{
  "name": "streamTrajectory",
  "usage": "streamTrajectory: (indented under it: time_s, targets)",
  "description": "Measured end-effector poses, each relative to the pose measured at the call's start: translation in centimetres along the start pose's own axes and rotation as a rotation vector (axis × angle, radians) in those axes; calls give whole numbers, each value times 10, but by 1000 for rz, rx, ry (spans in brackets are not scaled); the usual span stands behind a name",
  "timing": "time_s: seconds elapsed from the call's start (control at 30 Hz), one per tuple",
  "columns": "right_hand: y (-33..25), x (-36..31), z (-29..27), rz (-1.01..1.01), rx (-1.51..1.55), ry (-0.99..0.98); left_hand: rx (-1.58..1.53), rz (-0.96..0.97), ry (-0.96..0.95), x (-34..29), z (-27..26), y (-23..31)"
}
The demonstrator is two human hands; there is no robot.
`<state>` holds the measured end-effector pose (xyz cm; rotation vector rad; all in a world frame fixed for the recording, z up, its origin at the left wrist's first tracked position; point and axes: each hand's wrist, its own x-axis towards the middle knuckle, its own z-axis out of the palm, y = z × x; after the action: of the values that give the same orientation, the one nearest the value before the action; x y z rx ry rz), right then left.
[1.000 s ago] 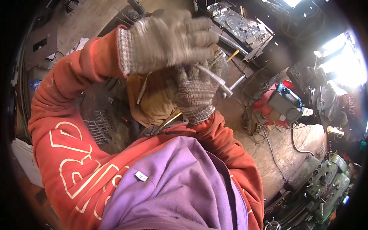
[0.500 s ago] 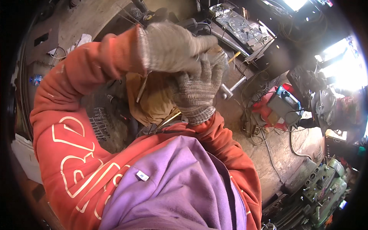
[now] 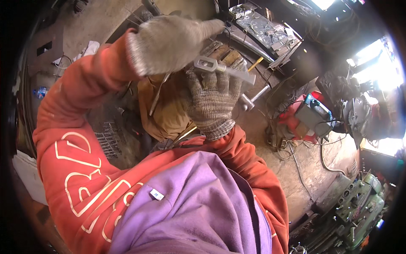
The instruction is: The person uses a hand-operated pipe threader to cut threads onto the ends of thin metal pipes, rotating the tool around the pipe while it is held in a vise.
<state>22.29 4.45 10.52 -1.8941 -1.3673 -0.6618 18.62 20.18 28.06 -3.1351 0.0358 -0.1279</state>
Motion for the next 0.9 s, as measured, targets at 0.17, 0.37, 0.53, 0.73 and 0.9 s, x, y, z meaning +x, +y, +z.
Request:
streamTrajectory:
  time_s: [0.17, 0.37, 0.53, 0.73, 0.9]
  targets:
    - [-5, 4, -4, 39, 32, -7, -209, 258, -275, -3, -5, 13]
    - [-4, 5, -7, 91, 158, -31, -315, -207, -224, 3, 4, 13]
    - [2, 3, -5, 4, 20, -77, 55, -1, -464, -12, -18, -2]
    - [4, 13, -9, -64, 136, 34, -288, -65, -72, -12, 8, 22]
    - [3, 22, -16, -33, 95, -7, -869, -638, -230, -20, 26, 16]
